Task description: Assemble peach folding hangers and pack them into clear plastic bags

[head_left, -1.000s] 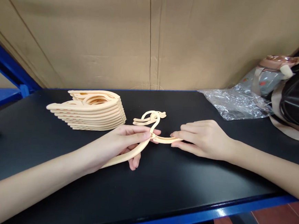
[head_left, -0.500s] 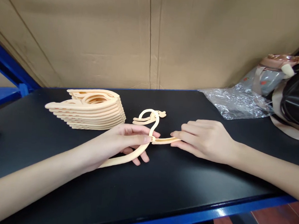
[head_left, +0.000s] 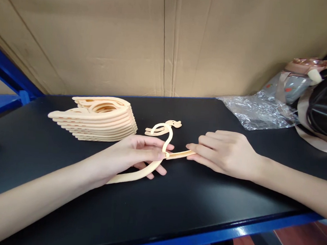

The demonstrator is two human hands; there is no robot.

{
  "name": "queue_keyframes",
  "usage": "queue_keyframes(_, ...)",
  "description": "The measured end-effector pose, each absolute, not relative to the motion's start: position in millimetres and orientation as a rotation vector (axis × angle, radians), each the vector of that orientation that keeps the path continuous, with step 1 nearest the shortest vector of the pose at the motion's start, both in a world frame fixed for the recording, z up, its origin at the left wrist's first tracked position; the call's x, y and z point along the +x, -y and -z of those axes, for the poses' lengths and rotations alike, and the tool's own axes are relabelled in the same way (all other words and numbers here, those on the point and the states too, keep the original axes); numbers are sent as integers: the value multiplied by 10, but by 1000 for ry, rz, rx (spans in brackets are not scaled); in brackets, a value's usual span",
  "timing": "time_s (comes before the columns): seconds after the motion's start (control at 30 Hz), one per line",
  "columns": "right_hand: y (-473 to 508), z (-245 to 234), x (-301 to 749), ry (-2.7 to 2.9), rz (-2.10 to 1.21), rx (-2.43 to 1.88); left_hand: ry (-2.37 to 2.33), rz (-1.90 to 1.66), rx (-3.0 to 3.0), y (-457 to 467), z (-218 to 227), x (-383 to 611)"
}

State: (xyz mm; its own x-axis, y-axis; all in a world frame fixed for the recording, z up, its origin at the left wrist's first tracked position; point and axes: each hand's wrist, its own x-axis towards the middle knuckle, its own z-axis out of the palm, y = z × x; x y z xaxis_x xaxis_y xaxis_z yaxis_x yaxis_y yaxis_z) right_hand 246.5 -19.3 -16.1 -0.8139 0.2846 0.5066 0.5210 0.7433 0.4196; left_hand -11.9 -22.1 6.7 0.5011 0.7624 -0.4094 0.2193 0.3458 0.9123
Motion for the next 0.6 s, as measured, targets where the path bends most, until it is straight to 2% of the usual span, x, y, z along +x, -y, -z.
queue_keyframes(0.23, 223, 127, 2446, 2507, 827, -614, -1062, -473, 1188, 236, -79, -97)
queue_keyframes(0.6, 229, 173, 2444, 2567, 721, -609, -1082, -476, 1290, 235, -64, -72)
